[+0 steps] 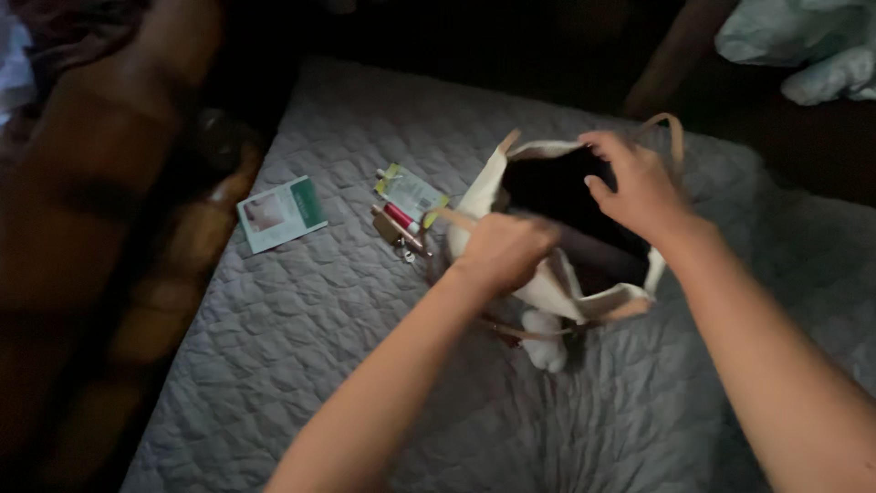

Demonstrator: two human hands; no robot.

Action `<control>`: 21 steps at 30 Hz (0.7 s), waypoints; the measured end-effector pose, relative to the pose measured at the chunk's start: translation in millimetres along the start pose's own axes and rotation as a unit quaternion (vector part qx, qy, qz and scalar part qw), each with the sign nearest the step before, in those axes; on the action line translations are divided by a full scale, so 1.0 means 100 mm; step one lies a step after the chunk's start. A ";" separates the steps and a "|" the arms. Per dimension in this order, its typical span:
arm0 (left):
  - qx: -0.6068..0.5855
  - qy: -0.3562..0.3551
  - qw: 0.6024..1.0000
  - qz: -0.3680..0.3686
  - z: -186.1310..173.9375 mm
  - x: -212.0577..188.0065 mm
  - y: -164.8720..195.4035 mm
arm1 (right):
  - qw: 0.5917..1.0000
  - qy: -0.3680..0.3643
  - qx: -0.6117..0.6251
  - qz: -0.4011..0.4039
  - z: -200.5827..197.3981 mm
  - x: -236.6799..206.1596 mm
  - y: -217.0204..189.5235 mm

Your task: The person gathers cosmetics, bottles, a wallet and small pouches laid out on a bed and places them one by one into a white tote bag, then lifts the packed bag by its straps.

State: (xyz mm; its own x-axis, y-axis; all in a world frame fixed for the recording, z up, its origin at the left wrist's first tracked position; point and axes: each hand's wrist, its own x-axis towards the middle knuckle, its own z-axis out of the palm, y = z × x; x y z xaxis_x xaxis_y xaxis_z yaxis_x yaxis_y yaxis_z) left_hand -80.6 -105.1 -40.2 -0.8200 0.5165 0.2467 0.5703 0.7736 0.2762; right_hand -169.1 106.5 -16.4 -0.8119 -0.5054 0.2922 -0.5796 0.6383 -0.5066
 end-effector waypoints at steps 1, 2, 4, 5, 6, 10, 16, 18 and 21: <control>-0.012 0.029 1.000 0.002 0.00 0.00 0.02 | 1.000 -0.004 0.006 0.005 0.02 -0.01 0.04; -0.024 0.059 0.998 0.004 0.00 -0.01 0.04 | 1.000 -0.008 0.011 0.010 0.04 -0.02 0.09; -0.031 0.127 0.991 -0.022 -0.02 -0.06 0.06 | 0.983 -0.162 0.043 0.072 0.10 -0.02 0.22; -0.038 0.159 0.986 -0.034 -0.03 -0.08 0.06 | 0.964 -0.239 0.058 0.104 0.14 -0.03 0.28; -0.034 0.166 0.985 -0.038 -0.05 -0.10 0.06 | 0.928 -0.343 0.049 0.134 0.21 -0.03 0.35; -0.003 0.143 0.989 -0.035 -0.09 -0.20 0.04 | 0.829 -0.517 -0.057 0.206 0.46 -0.13 0.56; -0.004 0.122 0.992 -0.012 -0.15 -0.44 0.05 | 0.838 -0.508 -0.106 0.166 0.66 -0.19 0.89; -0.068 0.146 0.987 -0.010 -0.15 -0.45 0.03 | 0.815 -0.526 -0.118 0.213 0.71 -0.18 0.99; -0.243 0.237 0.937 -0.076 -0.09 -0.41 -0.18 | 0.794 -0.543 -0.156 0.223 0.83 -0.23 1.00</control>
State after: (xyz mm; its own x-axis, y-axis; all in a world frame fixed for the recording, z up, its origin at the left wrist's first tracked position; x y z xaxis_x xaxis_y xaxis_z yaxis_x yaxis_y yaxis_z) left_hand -57.0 -143.7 -46.7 -0.8460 0.1028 0.5231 0.4971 0.5067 0.7044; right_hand -202.8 133.7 -140.8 -0.5001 -0.2829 -0.8185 -0.3779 0.9217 -0.0877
